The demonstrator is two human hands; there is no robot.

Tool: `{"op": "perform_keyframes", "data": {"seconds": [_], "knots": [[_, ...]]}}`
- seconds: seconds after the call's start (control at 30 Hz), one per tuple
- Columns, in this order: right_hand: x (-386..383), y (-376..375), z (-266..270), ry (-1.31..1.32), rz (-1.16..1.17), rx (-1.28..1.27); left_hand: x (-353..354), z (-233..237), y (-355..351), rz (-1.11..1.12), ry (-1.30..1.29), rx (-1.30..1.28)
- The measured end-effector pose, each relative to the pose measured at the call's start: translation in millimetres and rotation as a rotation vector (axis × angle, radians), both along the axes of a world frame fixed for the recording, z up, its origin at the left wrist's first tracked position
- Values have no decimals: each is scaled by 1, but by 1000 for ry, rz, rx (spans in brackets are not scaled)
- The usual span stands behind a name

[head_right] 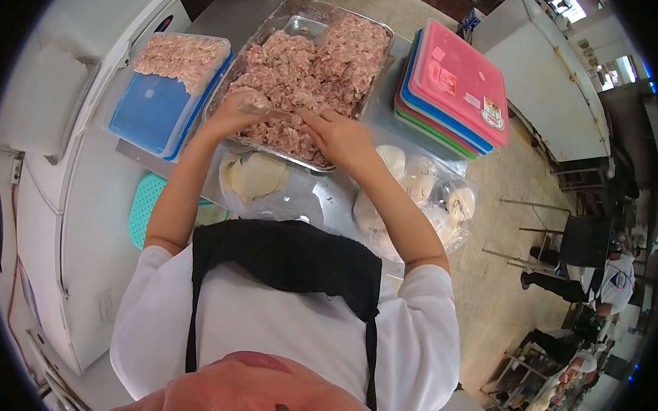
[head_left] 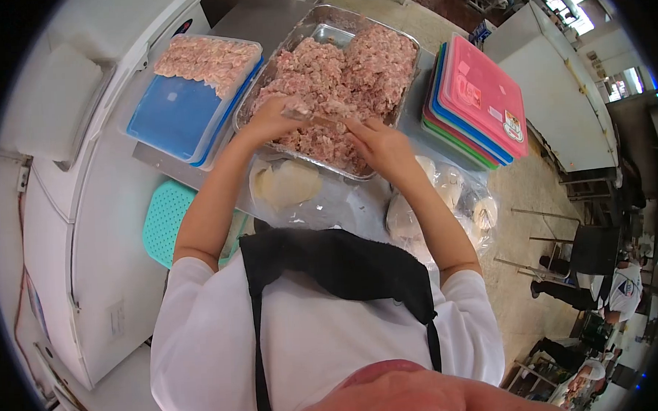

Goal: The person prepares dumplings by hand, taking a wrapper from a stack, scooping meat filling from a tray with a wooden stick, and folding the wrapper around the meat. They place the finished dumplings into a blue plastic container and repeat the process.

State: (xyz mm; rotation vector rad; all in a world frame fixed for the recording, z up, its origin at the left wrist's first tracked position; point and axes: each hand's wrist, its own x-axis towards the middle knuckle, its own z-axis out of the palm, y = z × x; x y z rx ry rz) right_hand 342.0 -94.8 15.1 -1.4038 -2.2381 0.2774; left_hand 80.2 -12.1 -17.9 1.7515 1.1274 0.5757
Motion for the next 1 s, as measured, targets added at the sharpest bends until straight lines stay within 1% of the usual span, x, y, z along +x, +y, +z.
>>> {"op": "perform_keyframes", "data": {"seconds": [0.07, 0.1, 0.17, 0.2, 0.23, 0.27, 0.33, 0.37, 0.43, 0.47, 0.53, 0.57, 0.63, 0.67, 0.73, 0.77, 0.87, 0.97, 1.0], "knots": [[8, 15, -36, -142, -100, -66, 1, -5, 3, -62, 70, -56], [28, 17, -36, -461, -162, -157, 1, -4, 0, -21, 69, 15], [44, 11, -26, -408, -157, -195, -3, 4, -15, 48, 85, 150], [47, 8, -17, -384, -152, -212, -5, 13, -19, -1, 49, 267], [46, 1, 5, -340, -171, -236, -6, 28, -23, -56, 9, 379], [43, -5, 20, -163, -152, -249, -6, 40, -26, -108, -35, 497], [37, -16, 38, 189, -106, -266, -4, 56, -31, -140, -100, 494], [30, -20, 39, 237, -41, -275, -4, 60, -33, -158, -129, 491], [7, -27, 38, 334, 89, -296, -5, 61, -24, -296, -77, 427], [2, -27, 33, 332, 120, -280, -6, 62, -21, -364, -52, 394], [-9, -24, 27, 325, 184, -248, -9, 65, -27, -331, 52, 469], [-7, -25, 33, 170, 98, -168, -12, 66, -28, -310, 104, 508], [-14, -34, 69, -134, -73, -5, -21, 42, -20, -193, 45, 411], [-23, -39, 70, -85, -67, 70, -25, 29, -14, -135, 16, 362], [-49, -50, 67, 13, -63, 216, -31, 27, -6, -192, -39, 418], [-58, -52, 67, -187, -104, 138, -34, 25, -4, -223, -69, 445], [-61, -47, 81, -86, -162, 81, -43, 62, -25, -119, -107, 352], [-69, -49, 100, 189, -92, 43, -66, 74, -24, -246, -278, 429], [-82, -49, 101, 156, -75, 38, -74, 74, -21, -239, -246, 377]]}}
